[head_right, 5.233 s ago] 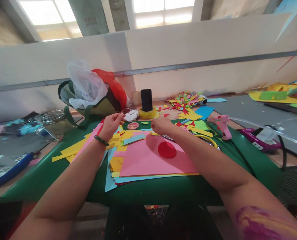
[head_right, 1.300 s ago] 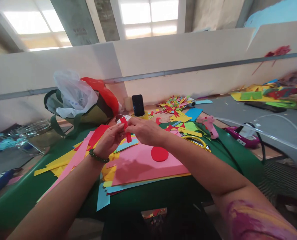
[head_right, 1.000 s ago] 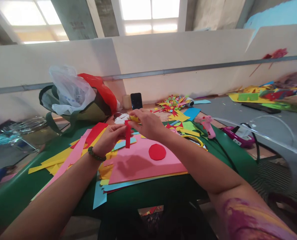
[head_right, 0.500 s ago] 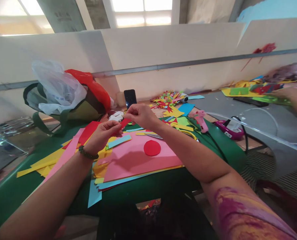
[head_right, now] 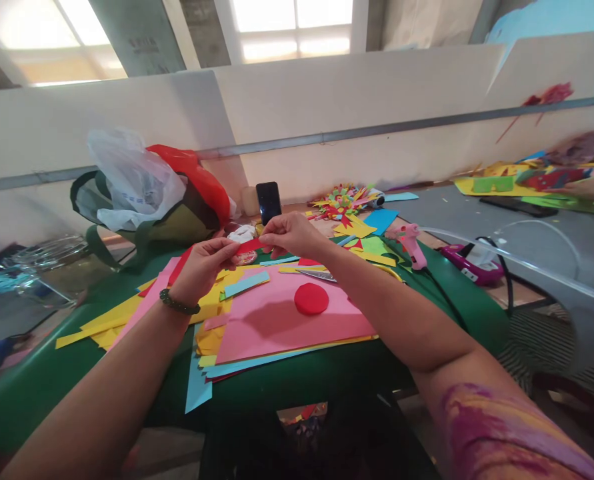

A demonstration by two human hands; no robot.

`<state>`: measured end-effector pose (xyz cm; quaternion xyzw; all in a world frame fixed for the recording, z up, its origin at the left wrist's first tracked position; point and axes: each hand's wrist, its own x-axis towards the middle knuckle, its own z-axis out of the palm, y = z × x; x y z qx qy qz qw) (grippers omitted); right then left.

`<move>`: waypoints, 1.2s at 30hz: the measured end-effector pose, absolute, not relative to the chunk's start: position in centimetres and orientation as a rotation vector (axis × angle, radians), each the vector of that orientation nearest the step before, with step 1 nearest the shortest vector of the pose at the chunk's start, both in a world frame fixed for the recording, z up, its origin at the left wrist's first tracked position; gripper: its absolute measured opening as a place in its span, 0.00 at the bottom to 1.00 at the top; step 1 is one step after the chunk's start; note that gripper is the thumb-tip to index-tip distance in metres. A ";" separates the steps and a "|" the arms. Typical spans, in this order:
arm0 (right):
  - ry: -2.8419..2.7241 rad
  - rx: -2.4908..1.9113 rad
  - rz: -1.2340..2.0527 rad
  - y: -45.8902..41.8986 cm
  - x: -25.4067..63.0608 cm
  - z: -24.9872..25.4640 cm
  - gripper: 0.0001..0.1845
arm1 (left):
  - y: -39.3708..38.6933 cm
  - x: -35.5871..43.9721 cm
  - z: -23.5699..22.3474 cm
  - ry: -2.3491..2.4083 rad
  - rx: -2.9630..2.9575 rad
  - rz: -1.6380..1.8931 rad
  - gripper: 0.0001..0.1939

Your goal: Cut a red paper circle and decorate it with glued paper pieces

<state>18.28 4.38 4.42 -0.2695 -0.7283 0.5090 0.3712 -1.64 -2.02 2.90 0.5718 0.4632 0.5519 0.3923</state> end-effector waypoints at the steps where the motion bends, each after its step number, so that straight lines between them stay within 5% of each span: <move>1: -1.865 -0.689 1.326 4.4 18.3 4.4 0.11 | -2.0 -1.7 2.8 1.177 1.444 1.362 0.17; 36: -1.960 -0.651 1.497 4.5 17.4 3.0 0.11 | -2.7 -1.5 3.1 1.066 1.587 0.905 0.15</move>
